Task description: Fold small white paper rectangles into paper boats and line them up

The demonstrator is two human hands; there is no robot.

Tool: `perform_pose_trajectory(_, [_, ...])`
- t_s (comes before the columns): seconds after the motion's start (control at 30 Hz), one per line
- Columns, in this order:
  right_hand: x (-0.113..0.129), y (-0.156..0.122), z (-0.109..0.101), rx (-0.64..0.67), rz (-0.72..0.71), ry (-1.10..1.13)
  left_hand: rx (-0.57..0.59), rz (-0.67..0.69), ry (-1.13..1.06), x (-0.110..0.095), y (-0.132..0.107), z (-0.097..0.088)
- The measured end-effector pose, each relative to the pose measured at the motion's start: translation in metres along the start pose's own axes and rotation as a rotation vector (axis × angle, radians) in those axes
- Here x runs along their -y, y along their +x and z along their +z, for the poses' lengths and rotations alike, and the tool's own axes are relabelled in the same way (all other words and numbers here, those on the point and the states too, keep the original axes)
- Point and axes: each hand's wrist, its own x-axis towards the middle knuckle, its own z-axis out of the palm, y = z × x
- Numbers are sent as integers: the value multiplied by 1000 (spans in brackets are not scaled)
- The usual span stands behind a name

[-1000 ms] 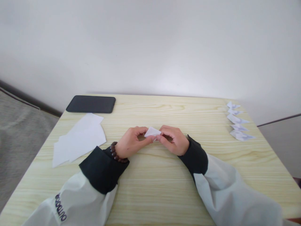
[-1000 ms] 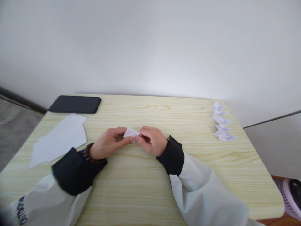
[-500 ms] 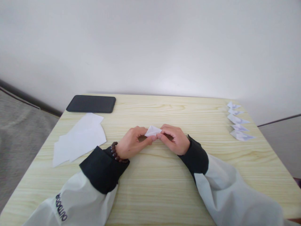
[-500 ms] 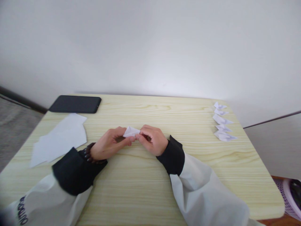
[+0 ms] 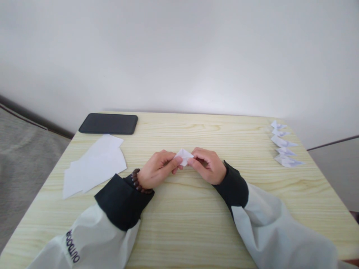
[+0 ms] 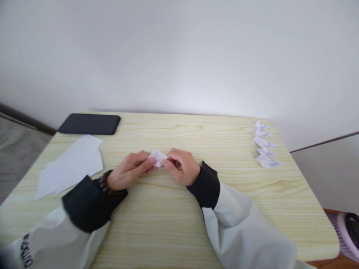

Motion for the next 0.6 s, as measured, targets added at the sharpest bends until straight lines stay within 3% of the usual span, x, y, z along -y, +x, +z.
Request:
perform_pose_trajectory(0.3, [-2,1,0,21,-27,-16,28,-18,-10,0,1,-1])
perform_pose_trajectory(0.6, [0,0,-1,-24,-25,30,-22,-17,-21,-3,1,-1])
